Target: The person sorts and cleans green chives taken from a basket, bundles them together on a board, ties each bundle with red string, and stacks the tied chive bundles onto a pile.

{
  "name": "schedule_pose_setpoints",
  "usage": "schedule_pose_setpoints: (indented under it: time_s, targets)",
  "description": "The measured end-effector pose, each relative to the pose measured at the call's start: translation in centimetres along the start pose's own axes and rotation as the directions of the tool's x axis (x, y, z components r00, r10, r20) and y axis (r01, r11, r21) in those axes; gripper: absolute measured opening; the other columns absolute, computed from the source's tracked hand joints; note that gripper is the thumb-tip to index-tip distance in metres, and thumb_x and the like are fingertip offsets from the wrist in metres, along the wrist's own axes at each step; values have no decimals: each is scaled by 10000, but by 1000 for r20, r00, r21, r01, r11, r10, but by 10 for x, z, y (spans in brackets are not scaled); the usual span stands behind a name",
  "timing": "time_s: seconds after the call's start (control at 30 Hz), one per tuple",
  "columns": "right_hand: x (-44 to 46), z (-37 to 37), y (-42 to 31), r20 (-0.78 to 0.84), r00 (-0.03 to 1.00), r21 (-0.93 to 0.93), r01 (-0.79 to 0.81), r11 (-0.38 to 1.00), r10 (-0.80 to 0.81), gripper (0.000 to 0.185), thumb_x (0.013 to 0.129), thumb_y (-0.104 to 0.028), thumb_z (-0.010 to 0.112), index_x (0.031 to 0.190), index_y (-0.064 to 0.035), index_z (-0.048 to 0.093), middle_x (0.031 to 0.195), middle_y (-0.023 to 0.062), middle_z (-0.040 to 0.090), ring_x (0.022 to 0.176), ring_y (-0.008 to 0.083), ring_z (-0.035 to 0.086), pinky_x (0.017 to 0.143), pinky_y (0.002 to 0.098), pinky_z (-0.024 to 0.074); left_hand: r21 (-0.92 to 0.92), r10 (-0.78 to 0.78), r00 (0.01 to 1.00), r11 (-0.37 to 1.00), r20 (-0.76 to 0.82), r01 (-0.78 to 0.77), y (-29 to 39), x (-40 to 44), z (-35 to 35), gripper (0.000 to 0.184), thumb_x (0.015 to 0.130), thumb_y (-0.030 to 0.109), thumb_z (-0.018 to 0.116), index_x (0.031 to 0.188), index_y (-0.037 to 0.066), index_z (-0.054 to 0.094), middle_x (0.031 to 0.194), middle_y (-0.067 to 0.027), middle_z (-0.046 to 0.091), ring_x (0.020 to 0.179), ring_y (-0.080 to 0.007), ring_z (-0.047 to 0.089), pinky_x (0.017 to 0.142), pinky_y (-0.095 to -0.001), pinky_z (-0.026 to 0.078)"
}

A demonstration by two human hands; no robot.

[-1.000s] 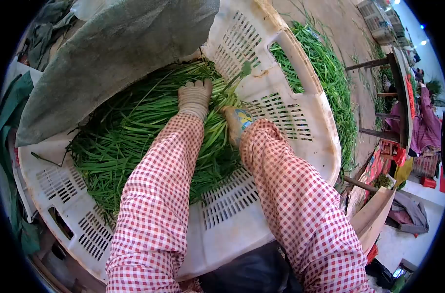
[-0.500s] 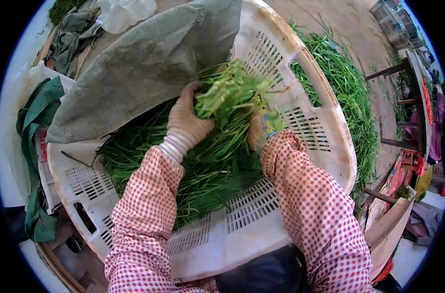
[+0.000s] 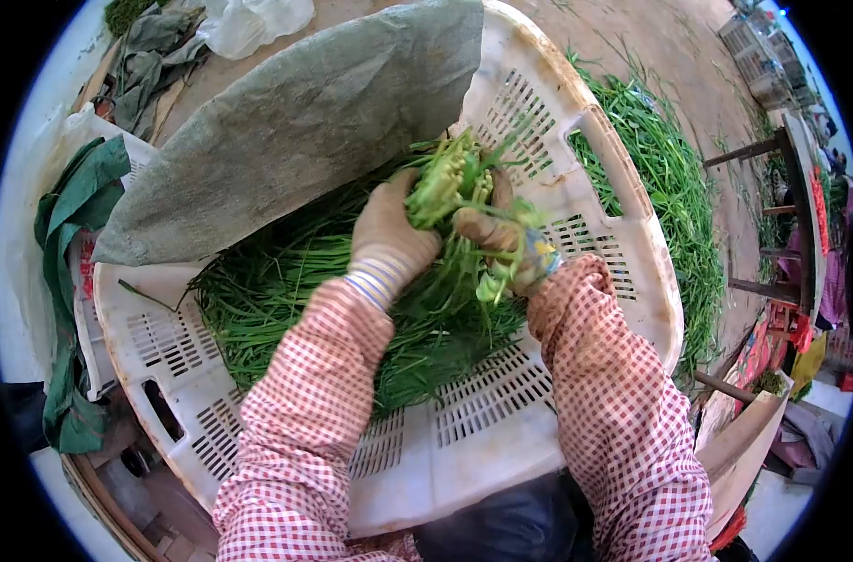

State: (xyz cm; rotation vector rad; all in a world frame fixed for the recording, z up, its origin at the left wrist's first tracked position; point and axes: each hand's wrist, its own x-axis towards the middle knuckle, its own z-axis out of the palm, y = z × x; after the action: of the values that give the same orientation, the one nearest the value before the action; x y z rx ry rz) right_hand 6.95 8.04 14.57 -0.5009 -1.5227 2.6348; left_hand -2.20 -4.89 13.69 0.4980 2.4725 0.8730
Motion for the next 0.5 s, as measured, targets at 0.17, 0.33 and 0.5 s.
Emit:
schedule_pose_setpoints:
  time_s: [0.17,0.33,0.5]
  targets:
    - [-3,-19,25,-242,969,-140,-91,986,55,639,765,-192,790,1267,8,449,1093,115,629,946,193,622,768,314,543,294,123,984,943,128,-156,4,-46,23,926,658,195,811,1414,0,313,1125,-199,535,1072,-331,554,948,-410,466]
    - [-1,-15,14,-196,949,-65,-264,962,247,458,845,-97,648,1268,-31,486,1075,149,651,948,235,658,781,369,582,115,284,879,930,382,-350,-8,-36,-20,862,678,319,796,1364,-30,408,1267,-268,526,1183,-316,543,1002,-381,443]
    - [9,-68,48,174,977,-439,-36,898,125,450,850,-244,634,1243,-35,570,1125,127,644,1022,234,609,907,362,493,-66,318,941,943,-118,-327,-19,31,-24,503,843,308,671,1271,64,570,1166,-178,625,1071,-258,604,948,-364,462]
